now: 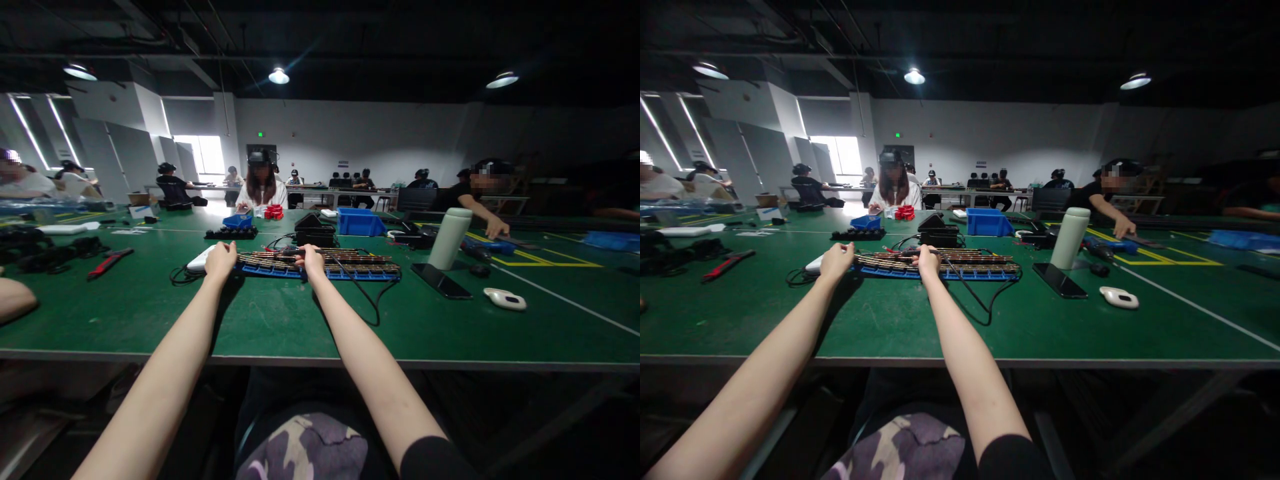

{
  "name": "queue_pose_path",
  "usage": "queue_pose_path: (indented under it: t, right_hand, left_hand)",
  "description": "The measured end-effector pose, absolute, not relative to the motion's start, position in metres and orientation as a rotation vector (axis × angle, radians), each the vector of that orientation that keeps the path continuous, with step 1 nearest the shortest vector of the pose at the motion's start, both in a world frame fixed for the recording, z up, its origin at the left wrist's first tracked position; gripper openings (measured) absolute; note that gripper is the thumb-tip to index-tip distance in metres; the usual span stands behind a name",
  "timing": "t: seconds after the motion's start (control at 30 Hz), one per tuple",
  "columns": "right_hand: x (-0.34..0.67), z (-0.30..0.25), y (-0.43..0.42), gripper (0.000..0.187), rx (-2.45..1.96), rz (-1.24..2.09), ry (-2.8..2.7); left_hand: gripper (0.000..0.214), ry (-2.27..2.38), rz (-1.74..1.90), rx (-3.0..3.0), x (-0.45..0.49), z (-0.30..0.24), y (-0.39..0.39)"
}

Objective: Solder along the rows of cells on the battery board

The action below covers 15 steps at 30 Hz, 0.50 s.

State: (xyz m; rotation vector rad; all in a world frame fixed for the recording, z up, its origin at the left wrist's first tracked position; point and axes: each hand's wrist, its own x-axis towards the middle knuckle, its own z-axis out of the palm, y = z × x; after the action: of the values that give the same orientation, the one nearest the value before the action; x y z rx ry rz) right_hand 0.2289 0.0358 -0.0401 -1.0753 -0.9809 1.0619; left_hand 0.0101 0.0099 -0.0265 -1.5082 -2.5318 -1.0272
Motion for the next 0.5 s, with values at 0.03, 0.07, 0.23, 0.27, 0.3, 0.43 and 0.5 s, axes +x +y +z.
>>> queue_pose_path:
  t: [0.03, 0.07, 0.23, 0.27, 0.3, 0.43, 0.5]
  right_hand:
    - [0.229, -0.04, 0.035, 0.019, -1.069, 1.068, -0.981]
    - [0.23, -0.039, 0.034, 0.019, -1.064, 1.075, -0.978]
    - [0.23, -0.036, 0.03, 0.019, -1.044, 1.131, -0.928]
    - [0.231, -0.035, 0.029, 0.019, -1.041, 1.145, -0.914]
    - [0.231, -0.034, 0.028, 0.019, -1.038, 1.158, -0.903]
    - [0.232, -0.029, 0.024, 0.019, -1.052, 1.194, -0.887]
    - [0.232, -0.027, 0.022, 0.019, -1.062, 1.202, -0.888]
  left_hand:
    - [0.049, -2.517, -1.071, -1.473, 0.011, -0.026, 0.009]
    - [0.047, -2.501, -1.11, -1.447, 0.011, -0.027, 0.009]
    - [0.043, -2.402, -1.259, -1.392, 0.013, -0.027, 0.006]
    - [0.042, -2.386, -1.282, -1.38, 0.013, -0.028, 0.005]
    - [0.041, -2.369, -1.304, -1.368, 0.013, -0.028, 0.005]
    - [0.039, -2.29, -1.383, -1.338, 0.014, -0.032, 0.004]
    - [0.038, -2.243, -1.418, -1.331, 0.015, -0.033, 0.004]
